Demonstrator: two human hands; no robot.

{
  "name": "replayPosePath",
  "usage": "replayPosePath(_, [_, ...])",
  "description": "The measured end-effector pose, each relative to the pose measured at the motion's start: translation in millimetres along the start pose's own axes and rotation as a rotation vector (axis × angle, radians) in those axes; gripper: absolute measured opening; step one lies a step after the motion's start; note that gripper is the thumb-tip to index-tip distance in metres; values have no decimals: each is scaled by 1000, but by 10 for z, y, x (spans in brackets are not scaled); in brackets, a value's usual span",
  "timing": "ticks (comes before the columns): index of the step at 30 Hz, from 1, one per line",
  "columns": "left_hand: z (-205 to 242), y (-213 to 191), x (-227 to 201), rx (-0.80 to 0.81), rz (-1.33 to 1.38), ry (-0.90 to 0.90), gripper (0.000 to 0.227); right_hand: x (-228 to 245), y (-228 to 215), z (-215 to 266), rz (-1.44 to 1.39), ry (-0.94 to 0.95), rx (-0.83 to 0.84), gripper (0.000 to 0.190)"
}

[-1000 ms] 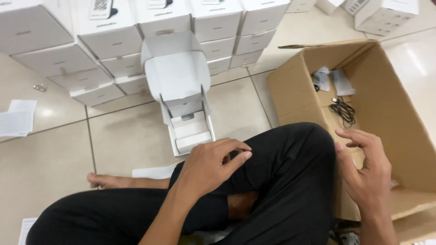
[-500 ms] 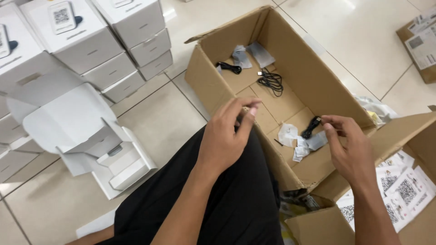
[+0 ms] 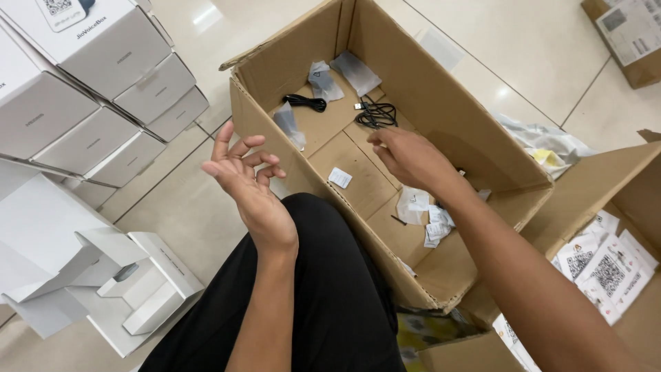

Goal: The person packs electronic device components and QR code stickers into product boxes.

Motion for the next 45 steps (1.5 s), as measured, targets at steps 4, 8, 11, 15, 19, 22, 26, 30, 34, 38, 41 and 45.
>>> replayPosePath(4, [-31, -67, 66, -46, -10, 21, 82, 53, 479, -760, -24, -49, 8, 32])
replayPosePath(8, [-68, -81, 54, -60, -91, 40, 80, 215, 875, -1381, -8, -199, -147, 47])
replayPosePath(11, [-90, -64, 64, -46, -150, 47, 78, 285, 1057, -1613, 64, -205, -199, 54])
replayPosePath(15, [-133, -68, 91, -31, -215, 51, 76, 169, 1300, -1783, 155, -93, -220, 43])
replayPosePath(19, [-161, -71, 111, -25, -223, 51, 75, 175, 1097, -1707, 227, -99, -191, 28])
replayPosePath(22, [-190, -70, 117, -25, -219, 56, 75, 31, 1111, -1711, 113, -18, -81, 36])
replayPosePath(26, [-180, -64, 133, -8, -226, 37, 74, -5, 1242, -1666, -186, 137, 20, 50])
replayPosePath(30, [-137, -51, 120, -4, -252, 33, 72, 369, 1328, -1584, -268, 279, 234, 64])
replayPosePath(34, [-142, -15, 95, -2, -260, 44, 72, 340, 1738, -1767, -205, 274, 172, 62])
replayPosePath(38, [-162, -24, 56, -6, -325, 53, 72, 356, 1690, -1798, -269, 81, 49, 47])
replayPosePath(41, [-150, -10, 85, -1, -325, 37, 71, 388, 1351, -1608, -338, 71, 58, 40])
replayPosePath(45, [-137, -16, 78, 0, -305, 27, 70, 465, 1287, -1509, -410, 168, 209, 46])
Point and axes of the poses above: each hand's wrist, its own z-axis away from the middle knuckle, its own y-axis out of the palm, x = y × z, the point moved 5 cm from there along -z, towards the middle knuckle, and after that the axes turned 13 degrees about z, right-handed, at the moved point
